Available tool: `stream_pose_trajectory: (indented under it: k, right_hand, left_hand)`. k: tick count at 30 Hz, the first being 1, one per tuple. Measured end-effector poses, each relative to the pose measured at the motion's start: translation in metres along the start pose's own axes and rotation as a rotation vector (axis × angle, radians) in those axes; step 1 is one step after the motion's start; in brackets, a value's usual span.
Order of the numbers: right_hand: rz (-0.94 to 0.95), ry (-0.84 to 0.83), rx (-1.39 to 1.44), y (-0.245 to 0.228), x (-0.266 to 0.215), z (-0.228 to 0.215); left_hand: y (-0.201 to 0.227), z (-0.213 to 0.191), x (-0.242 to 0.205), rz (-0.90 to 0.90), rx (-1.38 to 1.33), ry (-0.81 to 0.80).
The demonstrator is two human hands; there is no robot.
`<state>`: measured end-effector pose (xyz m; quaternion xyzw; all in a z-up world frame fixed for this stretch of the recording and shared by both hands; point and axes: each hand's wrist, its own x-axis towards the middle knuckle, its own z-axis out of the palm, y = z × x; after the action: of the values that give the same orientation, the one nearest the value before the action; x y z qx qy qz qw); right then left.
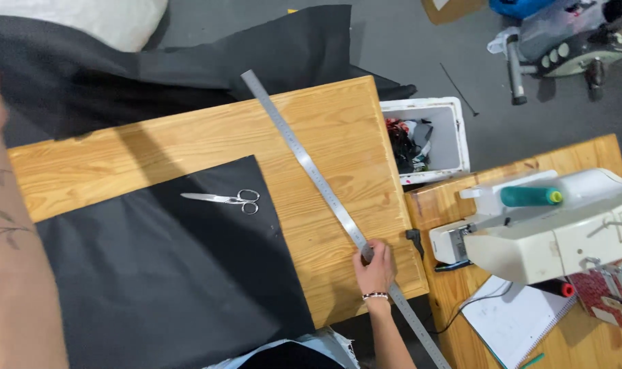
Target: The person cuts a large piece of black fabric using scissors and a metal ruler on a wooden table. They then fold the fabric and secure the edges with pins.
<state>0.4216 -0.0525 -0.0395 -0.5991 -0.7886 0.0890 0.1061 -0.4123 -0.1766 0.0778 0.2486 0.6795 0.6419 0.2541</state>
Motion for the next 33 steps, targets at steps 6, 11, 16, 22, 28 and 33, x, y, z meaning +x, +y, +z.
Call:
stream_pose_trajectory:
  k: [6,11,16,22,28,33]
  right_hand:
    - [-0.13,0.106,0.135,0.007,0.001,0.008]
    - [-0.121,0.064,0.294,-0.011,0.008,0.007]
    - [-0.164,0.142,0.345,-0.021,0.025,0.021]
    - [-0.211,0.277,0.364,-0.018,0.041,0.034]
    - [-0.094,0.138,0.304,-0.03,0.04,0.026]
    - [-0.163,0.146,0.293,-0.039,0.039,0.036]
  left_hand:
    - [-0.011,0.067,-0.092,-0.07,0.737,-0.014]
    - [-0.03,0.158,-0.173,-0.137,1.026,-0.362]
    - [-0.016,0.186,-0.307,-0.386,1.296,-0.481]
    - [0.018,0.147,-0.42,-0.699,1.257,-0.102]
    - [0.007,0.105,-0.473,-0.972,1.081,0.225]
    - [0.009,0.107,-0.488,-1.105,1.016,0.257]
